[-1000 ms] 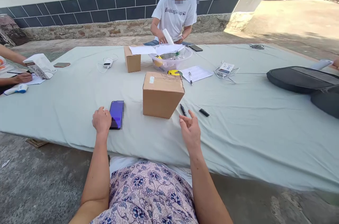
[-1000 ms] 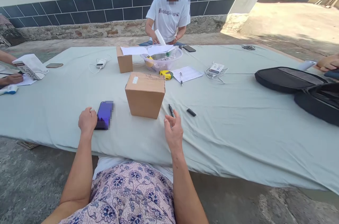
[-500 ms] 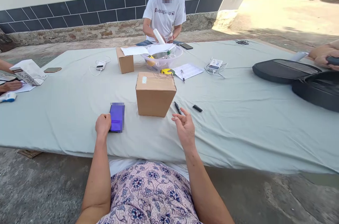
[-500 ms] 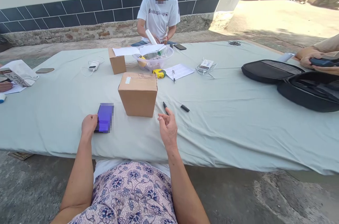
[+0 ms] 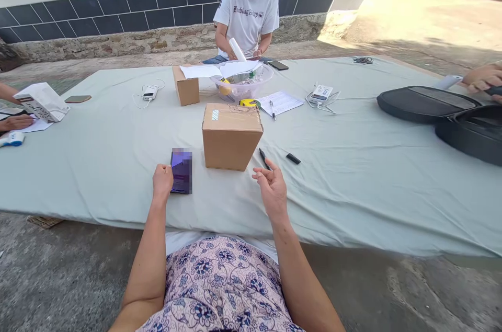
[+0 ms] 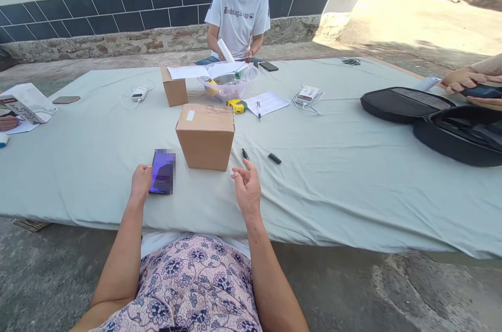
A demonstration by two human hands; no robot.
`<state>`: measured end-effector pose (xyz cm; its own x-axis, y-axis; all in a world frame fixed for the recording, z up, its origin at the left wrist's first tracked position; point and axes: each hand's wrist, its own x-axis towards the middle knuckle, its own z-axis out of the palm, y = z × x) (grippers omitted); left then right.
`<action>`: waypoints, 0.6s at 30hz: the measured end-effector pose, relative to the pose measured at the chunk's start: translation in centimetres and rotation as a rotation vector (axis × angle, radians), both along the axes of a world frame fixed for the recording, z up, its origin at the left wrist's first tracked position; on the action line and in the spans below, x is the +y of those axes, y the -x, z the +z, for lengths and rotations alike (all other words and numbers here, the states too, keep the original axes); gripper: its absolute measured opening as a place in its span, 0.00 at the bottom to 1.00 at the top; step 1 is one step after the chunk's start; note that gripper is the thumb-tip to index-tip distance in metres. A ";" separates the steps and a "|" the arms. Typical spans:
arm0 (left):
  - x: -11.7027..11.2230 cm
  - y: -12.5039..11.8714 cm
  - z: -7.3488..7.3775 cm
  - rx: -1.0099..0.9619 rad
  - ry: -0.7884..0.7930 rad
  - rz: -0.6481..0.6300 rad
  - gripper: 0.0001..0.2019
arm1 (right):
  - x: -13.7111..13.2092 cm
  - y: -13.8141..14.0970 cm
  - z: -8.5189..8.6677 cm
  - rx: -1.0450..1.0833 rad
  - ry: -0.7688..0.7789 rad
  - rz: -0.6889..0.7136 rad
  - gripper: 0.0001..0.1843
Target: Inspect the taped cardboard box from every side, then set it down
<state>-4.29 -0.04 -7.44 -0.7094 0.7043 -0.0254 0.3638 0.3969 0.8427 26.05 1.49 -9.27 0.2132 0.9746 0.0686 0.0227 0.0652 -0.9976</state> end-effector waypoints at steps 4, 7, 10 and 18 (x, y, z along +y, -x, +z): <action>-0.3 -0.2 0.2 -0.168 -0.084 0.023 0.06 | -0.1 0.2 0.2 0.004 -0.006 0.005 0.32; -0.8 -0.3 1.3 -0.266 -0.201 0.054 0.05 | -0.1 0.2 0.4 0.017 -0.017 0.008 0.31; -1.6 -0.6 3.5 -0.311 -0.339 0.074 0.07 | -0.3 0.3 0.7 0.021 -0.029 0.011 0.29; -4.5 -7.3 7.8 -0.525 -0.803 -0.206 0.18 | -2.9 0.8 4.2 0.041 -0.160 0.157 0.22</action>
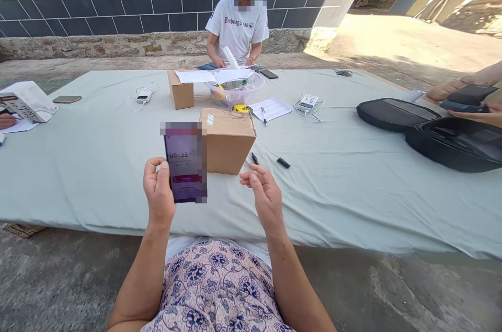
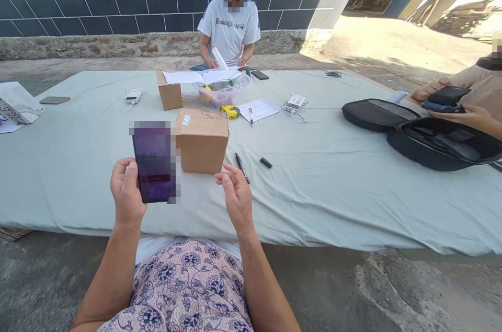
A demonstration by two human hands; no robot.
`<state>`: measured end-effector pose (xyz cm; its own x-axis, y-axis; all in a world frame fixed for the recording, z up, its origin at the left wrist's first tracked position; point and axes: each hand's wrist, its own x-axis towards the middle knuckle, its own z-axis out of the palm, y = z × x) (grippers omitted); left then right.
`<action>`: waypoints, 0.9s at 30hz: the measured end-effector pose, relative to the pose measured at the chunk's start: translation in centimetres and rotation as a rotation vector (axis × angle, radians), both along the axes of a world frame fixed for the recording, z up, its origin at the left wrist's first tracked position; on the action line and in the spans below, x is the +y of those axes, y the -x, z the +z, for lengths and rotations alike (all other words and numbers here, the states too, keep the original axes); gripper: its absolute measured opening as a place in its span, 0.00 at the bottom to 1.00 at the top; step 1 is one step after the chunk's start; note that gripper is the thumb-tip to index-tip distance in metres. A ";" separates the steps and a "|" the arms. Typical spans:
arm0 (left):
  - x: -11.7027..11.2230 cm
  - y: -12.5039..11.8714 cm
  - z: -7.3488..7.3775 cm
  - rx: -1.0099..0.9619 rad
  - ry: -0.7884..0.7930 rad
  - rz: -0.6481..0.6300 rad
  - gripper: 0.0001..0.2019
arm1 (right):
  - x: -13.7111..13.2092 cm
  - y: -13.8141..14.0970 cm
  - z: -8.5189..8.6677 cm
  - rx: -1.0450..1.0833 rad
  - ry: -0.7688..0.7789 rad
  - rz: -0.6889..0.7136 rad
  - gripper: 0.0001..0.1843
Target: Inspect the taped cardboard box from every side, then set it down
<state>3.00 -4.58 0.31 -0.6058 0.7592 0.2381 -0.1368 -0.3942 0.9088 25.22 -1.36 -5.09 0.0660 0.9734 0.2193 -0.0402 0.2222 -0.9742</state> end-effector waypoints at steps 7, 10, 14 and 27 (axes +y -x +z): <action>-1.0 -5.5 0.4 -0.047 0.027 -0.288 0.20 | -3.1 -0.8 2.7 -0.016 -0.017 0.427 0.33; -0.7 -5.5 0.5 -0.029 0.008 -0.247 0.19 | -3.8 -1.1 3.6 -0.083 0.030 0.583 0.37; -0.3 -5.1 0.5 -0.022 -0.003 -0.161 0.18 | -4.4 -0.4 4.4 -0.151 0.100 0.651 0.36; -0.8 -6.1 0.5 0.060 -0.004 -0.155 0.16 | -4.5 0.6 4.8 -0.129 0.197 0.528 0.15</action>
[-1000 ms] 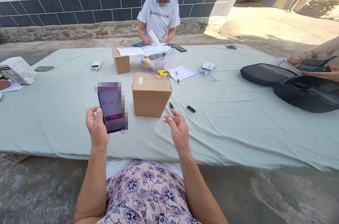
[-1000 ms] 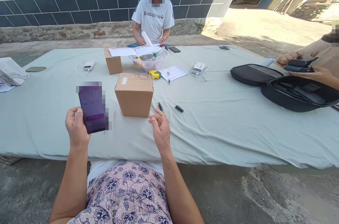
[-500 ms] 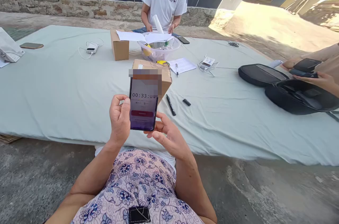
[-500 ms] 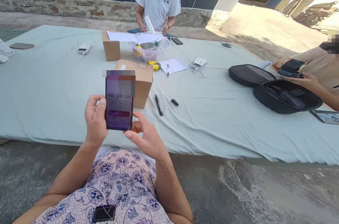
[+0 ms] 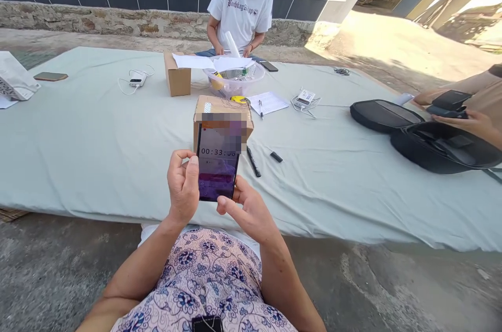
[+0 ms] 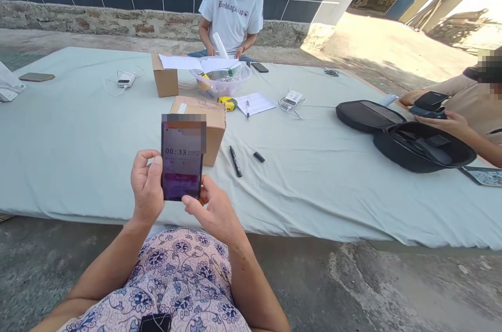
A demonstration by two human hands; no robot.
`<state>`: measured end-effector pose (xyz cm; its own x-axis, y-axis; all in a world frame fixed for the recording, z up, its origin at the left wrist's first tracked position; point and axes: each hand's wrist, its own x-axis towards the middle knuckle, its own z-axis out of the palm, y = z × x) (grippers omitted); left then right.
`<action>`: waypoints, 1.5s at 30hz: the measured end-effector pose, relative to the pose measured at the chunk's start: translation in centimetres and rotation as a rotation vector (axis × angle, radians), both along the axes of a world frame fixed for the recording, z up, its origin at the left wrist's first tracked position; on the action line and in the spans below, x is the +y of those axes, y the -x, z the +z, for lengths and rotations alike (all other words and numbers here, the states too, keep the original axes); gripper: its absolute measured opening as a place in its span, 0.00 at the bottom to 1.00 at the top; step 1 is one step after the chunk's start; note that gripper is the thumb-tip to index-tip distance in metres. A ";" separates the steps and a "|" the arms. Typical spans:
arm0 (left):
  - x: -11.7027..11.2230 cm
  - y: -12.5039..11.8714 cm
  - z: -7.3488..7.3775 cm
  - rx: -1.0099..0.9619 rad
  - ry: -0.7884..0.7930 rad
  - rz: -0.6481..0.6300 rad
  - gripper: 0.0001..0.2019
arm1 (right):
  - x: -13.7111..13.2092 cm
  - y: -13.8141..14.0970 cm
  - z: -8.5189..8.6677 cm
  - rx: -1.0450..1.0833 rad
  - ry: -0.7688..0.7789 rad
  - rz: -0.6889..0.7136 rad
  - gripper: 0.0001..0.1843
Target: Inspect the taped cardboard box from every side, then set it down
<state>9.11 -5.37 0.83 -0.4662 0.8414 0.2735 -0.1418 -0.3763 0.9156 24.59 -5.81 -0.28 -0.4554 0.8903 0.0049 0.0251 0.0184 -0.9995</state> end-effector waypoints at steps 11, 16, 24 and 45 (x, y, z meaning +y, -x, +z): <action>0.0 1.0 -0.4 -0.063 0.064 -0.034 0.18 | -0.1 -0.1 -0.5 0.001 0.006 0.088 0.27; 1.7 6.2 -0.8 -0.086 0.076 0.257 0.16 | 0.7 -0.7 -1.4 -0.077 -0.033 0.050 0.28; 2.9 17.0 -5.6 0.216 0.544 0.591 0.05 | 3.7 -1.0 -3.3 -0.126 -0.028 -0.225 0.21; 4.7 8.6 -3.2 0.627 0.261 0.190 0.36 | 8.1 -0.9 -10.3 -0.130 0.004 -0.510 0.40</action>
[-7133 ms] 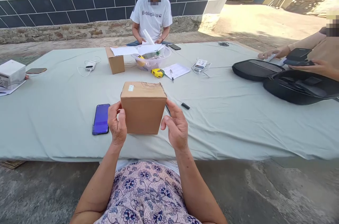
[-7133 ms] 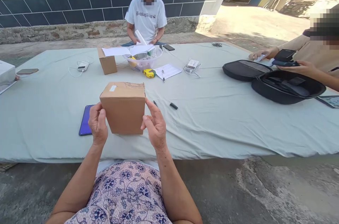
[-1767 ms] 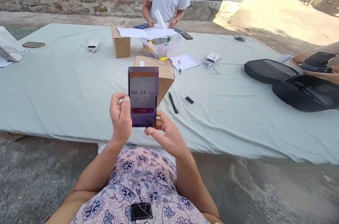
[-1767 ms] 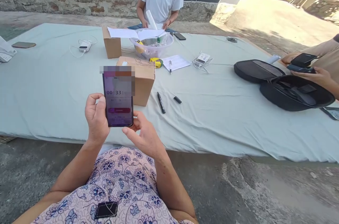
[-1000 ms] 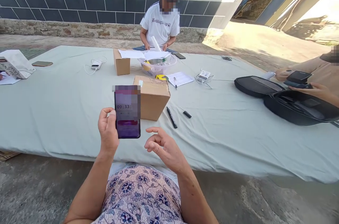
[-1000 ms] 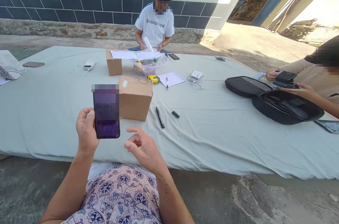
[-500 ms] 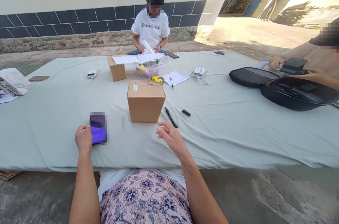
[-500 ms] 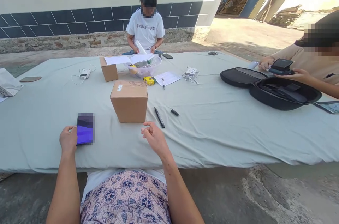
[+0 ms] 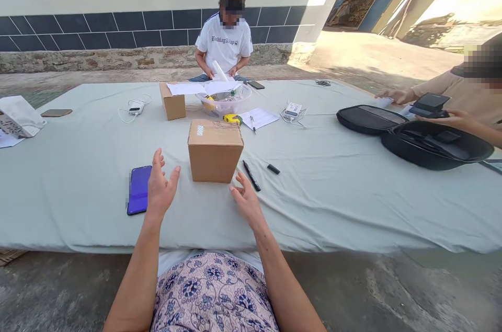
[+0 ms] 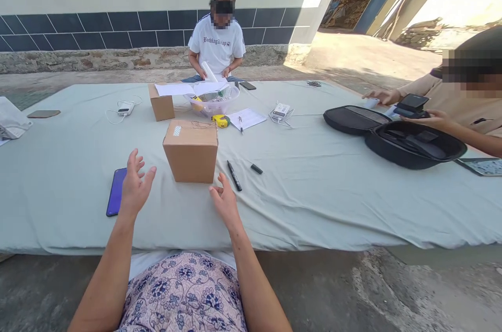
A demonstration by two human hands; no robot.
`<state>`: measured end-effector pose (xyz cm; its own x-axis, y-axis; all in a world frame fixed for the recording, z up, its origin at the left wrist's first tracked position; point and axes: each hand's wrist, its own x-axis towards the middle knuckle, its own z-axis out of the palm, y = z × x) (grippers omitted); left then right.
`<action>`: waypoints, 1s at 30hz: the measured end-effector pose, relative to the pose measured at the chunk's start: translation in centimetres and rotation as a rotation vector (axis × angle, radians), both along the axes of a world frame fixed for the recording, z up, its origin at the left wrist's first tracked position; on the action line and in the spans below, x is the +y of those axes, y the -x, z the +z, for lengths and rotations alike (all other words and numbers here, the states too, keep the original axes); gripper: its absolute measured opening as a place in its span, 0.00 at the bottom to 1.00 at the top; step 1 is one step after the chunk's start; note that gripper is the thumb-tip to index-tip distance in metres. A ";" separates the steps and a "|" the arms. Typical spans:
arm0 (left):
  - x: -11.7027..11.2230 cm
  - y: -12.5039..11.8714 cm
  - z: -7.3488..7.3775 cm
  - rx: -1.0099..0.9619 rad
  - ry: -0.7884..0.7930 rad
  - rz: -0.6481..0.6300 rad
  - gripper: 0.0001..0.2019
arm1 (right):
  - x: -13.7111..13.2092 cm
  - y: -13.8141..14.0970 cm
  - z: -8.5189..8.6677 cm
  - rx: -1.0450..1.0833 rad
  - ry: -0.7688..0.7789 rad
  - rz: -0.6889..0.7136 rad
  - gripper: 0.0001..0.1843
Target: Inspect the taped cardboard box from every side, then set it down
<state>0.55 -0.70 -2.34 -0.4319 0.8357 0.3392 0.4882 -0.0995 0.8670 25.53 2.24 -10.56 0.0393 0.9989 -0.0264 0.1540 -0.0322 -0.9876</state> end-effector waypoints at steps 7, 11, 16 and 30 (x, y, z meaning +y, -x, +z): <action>2.7 -5.3 2.1 0.461 -0.255 -0.173 0.33 | 0.3 0.9 -0.3 0.025 -0.070 0.088 0.40; 3.1 -5.7 1.5 0.359 -0.139 -0.224 0.34 | 0.1 1.4 -0.2 0.042 -0.108 0.071 0.35; 1.4 -5.2 0.9 0.119 -0.241 -0.151 0.23 | -0.1 1.5 0.5 0.029 -0.129 -0.025 0.32; 0.3 -3.4 -3.9 -0.781 0.069 -0.204 0.23 | -1.6 0.8 5.7 -0.297 -0.765 -0.343 0.10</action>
<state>3.95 -0.44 -6.22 -0.3593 0.9318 -0.0523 -0.2829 -0.0553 0.9575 24.77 0.68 -4.88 0.2384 0.6707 0.7024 0.5103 0.5288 -0.6782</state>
